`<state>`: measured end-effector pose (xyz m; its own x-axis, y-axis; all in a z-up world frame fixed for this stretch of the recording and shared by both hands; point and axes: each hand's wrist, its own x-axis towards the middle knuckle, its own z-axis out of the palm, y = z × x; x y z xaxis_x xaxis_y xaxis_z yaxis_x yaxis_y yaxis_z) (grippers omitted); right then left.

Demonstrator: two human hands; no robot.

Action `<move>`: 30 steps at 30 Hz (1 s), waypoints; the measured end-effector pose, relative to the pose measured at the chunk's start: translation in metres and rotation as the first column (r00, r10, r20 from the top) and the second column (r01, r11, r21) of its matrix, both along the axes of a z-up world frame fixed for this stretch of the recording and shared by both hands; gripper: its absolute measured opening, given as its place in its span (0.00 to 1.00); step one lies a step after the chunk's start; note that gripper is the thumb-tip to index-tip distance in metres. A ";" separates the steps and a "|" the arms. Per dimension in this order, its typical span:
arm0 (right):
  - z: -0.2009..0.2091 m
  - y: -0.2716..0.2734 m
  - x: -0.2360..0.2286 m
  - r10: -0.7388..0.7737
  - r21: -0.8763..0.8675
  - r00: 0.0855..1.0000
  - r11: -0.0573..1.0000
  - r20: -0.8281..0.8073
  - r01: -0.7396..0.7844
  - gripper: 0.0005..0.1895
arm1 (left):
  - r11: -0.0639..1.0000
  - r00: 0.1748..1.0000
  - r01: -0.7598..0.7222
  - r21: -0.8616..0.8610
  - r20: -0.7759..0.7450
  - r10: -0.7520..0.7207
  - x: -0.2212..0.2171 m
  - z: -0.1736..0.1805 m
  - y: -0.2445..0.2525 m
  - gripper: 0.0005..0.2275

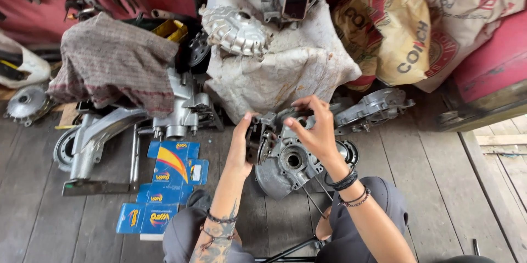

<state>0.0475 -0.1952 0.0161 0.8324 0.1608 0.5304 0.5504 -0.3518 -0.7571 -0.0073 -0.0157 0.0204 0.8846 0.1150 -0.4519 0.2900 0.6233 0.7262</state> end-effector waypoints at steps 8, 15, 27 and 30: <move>0.002 0.004 -0.009 0.042 0.064 0.999 0.997 -0.002 -0.041 0.28 | 1.000 0.992 -0.019 0.013 0.127 0.017 0.013 -0.049 0.009 0.10; -0.002 0.002 -0.005 -0.019 0.024 1.000 1.000 0.011 0.019 0.27 | 0.997 0.991 -0.045 0.070 0.133 0.036 0.013 -0.057 0.010 0.19; -0.003 -0.002 0.001 -0.004 0.020 1.000 1.000 0.031 0.004 0.26 | 0.987 0.978 -0.113 0.117 0.187 0.089 0.012 -0.046 0.007 0.16; 0.002 0.005 -0.011 0.071 0.031 0.997 0.997 -0.005 -0.070 0.27 | 0.988 0.980 -0.105 0.109 0.182 0.084 0.010 -0.046 0.006 0.15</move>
<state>0.0360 -0.1905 0.0183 0.8225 0.2028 0.5313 0.5687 -0.2886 -0.7702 0.0026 -0.0096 -0.0259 0.9318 0.2449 -0.2678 0.0944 0.5490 0.8305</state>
